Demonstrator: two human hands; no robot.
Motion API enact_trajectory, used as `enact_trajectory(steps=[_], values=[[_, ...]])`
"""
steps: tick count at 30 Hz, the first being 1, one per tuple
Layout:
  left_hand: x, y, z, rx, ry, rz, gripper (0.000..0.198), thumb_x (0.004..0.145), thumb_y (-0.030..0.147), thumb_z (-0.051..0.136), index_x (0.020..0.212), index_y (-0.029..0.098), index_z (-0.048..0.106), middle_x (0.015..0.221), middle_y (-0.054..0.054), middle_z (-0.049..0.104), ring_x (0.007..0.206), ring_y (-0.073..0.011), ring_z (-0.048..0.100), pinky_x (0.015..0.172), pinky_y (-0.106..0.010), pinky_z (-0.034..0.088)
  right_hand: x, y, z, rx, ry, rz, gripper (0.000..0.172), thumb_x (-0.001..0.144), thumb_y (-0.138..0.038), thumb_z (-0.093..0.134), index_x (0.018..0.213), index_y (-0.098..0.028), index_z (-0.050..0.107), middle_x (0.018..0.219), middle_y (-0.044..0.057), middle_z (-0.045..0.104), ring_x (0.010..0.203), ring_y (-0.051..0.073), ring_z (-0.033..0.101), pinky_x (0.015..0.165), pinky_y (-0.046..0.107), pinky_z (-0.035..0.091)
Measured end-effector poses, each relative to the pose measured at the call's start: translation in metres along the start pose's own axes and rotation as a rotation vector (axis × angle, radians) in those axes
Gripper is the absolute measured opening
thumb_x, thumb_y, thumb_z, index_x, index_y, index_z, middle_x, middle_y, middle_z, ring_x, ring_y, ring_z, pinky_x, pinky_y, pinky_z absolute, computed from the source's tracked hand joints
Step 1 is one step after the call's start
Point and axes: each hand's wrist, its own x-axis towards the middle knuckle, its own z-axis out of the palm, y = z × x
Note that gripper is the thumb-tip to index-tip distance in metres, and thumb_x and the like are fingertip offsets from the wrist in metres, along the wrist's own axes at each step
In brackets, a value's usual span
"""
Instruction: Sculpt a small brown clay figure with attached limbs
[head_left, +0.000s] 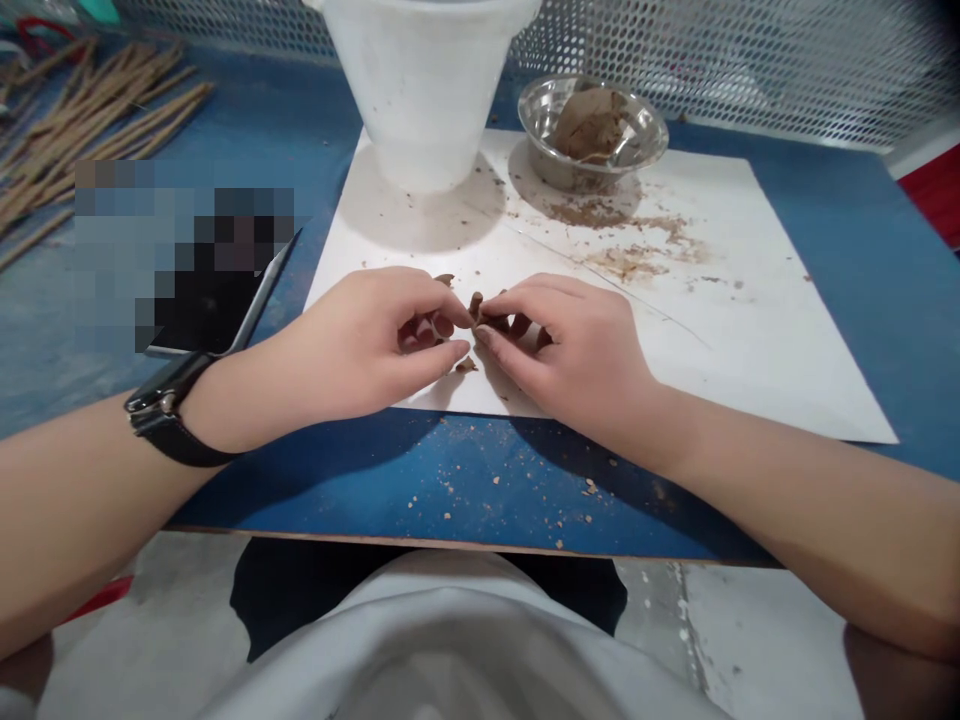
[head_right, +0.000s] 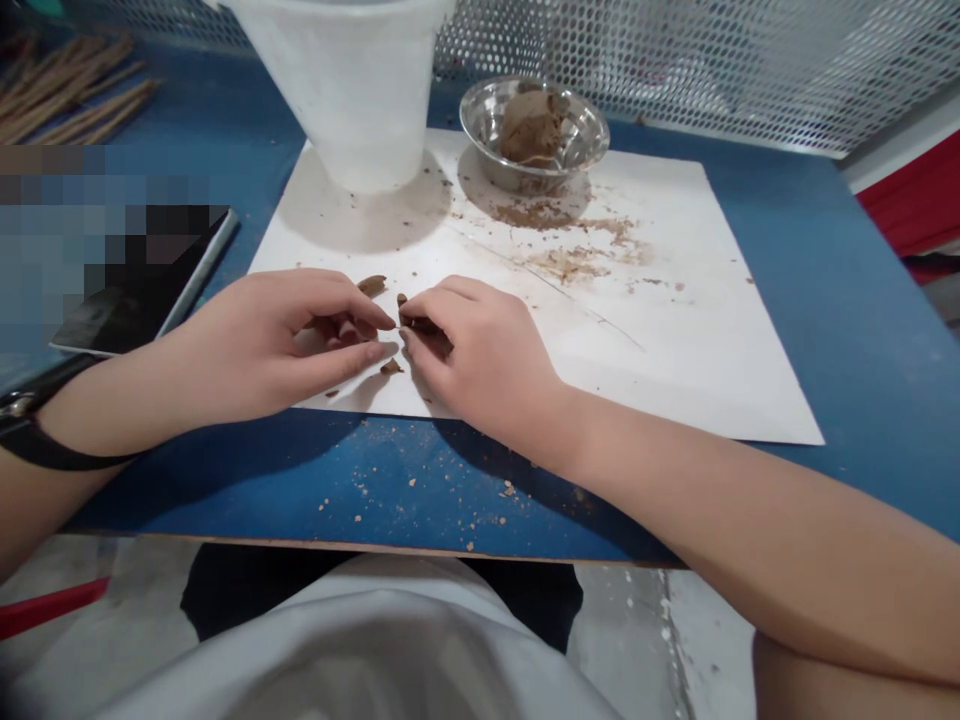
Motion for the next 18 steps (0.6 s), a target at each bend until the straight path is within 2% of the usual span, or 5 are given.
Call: enact_trajectory(steps=[7, 14, 18], values=[[0.0, 0.0004, 0.0003, 0.028, 0.024, -0.01, 0.018, 0.096, 0.037, 0.07, 0.096, 0.023, 0.082, 0.079, -0.001, 0.076, 0.07, -0.0177, 0.068, 0.069, -0.035, 0.049, -0.0021, -0.0031, -0.0018, -0.007, -0.007, 0.028, 0.016, 0.101, -0.023, 0.073, 0.111, -0.02, 0.085, 0.102, 0.006, 0.088, 0.088, 0.023, 0.078, 0.084, 0.037, 0.058], [0.0014, 0.0006, 0.0026, -0.02, 0.052, -0.014, 0.02, 0.096, 0.036, 0.07, 0.099, 0.023, 0.086, 0.085, -0.002, 0.08, 0.073, -0.0187, 0.07, 0.072, -0.036, 0.052, 0.0004, -0.0027, -0.0051, -0.052, -0.028, 0.036, 0.015, 0.103, -0.027, 0.07, 0.105, -0.022, 0.084, 0.096, 0.006, 0.086, 0.083, 0.023, 0.075, 0.08, 0.038, 0.055], [0.0029, 0.0026, 0.0042, 0.017, 0.038, -0.005, 0.023, 0.097, 0.037, 0.07, 0.101, 0.024, 0.089, 0.084, -0.002, 0.079, 0.076, -0.0192, 0.071, 0.075, -0.035, 0.051, 0.0009, -0.0038, -0.0079, -0.028, -0.026, 0.047, 0.013, 0.103, -0.027, 0.071, 0.103, -0.023, 0.084, 0.099, 0.007, 0.086, 0.082, 0.023, 0.075, 0.078, 0.038, 0.057]])
